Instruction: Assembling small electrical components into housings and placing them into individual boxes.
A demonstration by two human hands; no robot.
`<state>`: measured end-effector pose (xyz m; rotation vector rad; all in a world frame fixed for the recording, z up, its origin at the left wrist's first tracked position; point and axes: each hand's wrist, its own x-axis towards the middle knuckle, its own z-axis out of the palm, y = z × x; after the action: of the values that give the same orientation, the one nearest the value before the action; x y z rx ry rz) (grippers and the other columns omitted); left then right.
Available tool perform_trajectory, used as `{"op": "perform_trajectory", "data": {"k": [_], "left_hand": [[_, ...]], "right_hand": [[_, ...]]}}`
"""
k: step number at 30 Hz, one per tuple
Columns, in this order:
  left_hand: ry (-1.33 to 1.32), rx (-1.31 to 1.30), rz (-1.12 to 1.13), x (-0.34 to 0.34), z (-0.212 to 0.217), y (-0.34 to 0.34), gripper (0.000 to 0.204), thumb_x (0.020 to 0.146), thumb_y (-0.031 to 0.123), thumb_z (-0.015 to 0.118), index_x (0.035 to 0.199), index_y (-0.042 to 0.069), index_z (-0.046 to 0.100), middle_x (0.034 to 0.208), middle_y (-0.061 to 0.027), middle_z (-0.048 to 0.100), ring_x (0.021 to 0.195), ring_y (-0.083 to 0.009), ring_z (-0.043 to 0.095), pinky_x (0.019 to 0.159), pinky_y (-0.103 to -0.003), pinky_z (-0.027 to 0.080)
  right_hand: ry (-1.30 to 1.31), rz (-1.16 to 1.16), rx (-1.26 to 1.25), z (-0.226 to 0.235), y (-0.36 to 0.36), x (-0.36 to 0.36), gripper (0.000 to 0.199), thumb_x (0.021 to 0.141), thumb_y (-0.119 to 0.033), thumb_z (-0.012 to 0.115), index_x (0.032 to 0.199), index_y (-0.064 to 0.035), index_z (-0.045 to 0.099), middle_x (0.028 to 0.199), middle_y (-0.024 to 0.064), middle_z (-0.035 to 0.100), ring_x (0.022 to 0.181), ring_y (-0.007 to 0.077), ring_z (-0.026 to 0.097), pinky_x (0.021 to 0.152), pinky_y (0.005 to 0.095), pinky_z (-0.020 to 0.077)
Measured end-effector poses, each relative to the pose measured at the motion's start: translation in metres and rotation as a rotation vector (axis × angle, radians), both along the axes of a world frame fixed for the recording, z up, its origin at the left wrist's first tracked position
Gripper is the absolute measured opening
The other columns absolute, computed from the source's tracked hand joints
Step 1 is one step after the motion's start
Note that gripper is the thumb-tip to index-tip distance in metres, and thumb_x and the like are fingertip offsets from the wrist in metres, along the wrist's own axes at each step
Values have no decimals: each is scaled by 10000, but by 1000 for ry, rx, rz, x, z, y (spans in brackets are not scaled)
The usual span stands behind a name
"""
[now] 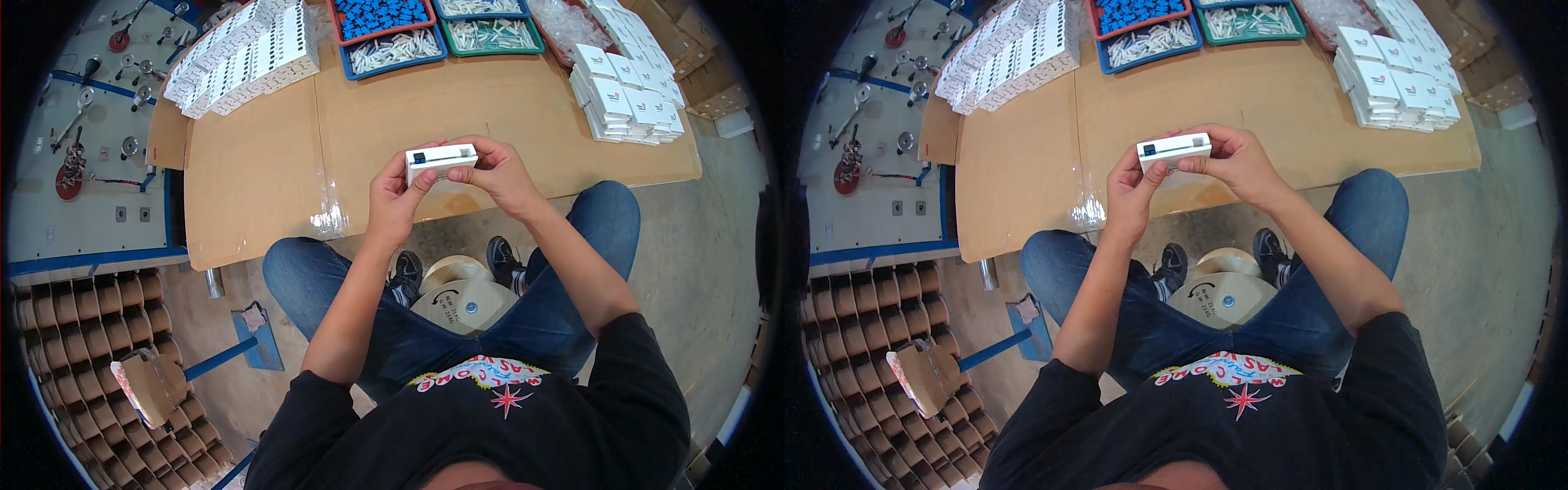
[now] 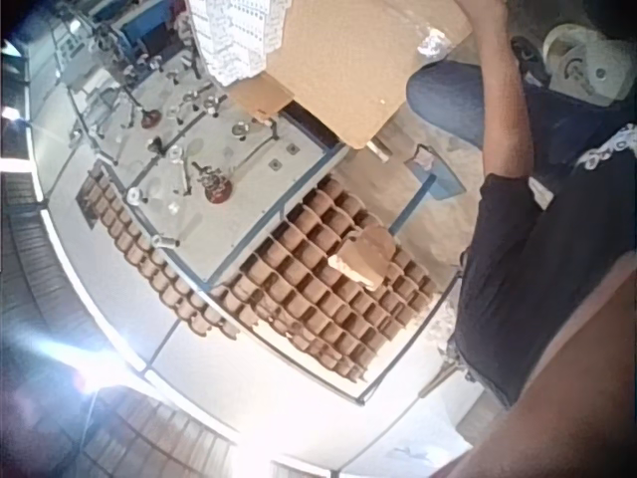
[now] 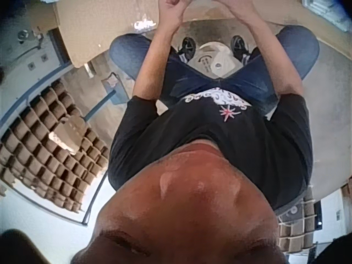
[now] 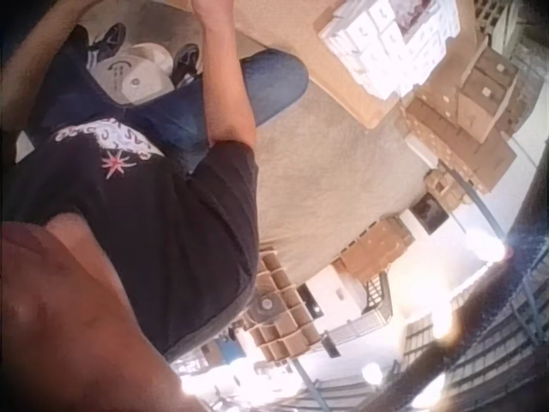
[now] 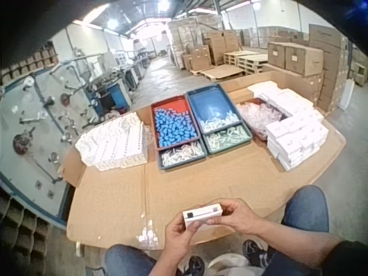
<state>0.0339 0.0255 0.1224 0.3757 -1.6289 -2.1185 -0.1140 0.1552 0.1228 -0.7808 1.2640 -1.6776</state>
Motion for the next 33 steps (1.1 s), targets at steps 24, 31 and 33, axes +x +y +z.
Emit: {"op": "perform_trajectory", "data": {"k": [24, 31, 33], "left_hand": [[-17, -23, -57, -18, -35, 28, 574, 1045, 376, 555, 1521, 84, 421, 1445, -137, 547, 1334, -277, 532, 1052, -399, 451], [-288, -522, -133, -5, -31, -77, 529, 997, 368, 618, 1399, 31, 547, 1411, -202, 565, 1273, -354, 570, 1030, -453, 466], [-438, -956, 37, -2, -58, -124, 562, 954, 410, 645, 1368, 40, 561, 1381, -209, 564, 1245, -391, 554, 1059, -486, 432]], "right_hand": [[23, -315, 165, -56, -4, 1, 336, 971, -186, 657, 1255, -12, 612, 1105, 54, 690, 1016, 125, 632, 879, 295, 509], [159, -350, 327, -60, -14, -36, 228, 987, -139, 608, 1171, -10, 641, 1059, 58, 694, 967, 119, 642, 845, 261, 509], [253, -470, 227, -65, -25, -43, 178, 957, -92, 630, 1112, -4, 622, 1030, 56, 677, 922, 123, 642, 809, 269, 519]]}}
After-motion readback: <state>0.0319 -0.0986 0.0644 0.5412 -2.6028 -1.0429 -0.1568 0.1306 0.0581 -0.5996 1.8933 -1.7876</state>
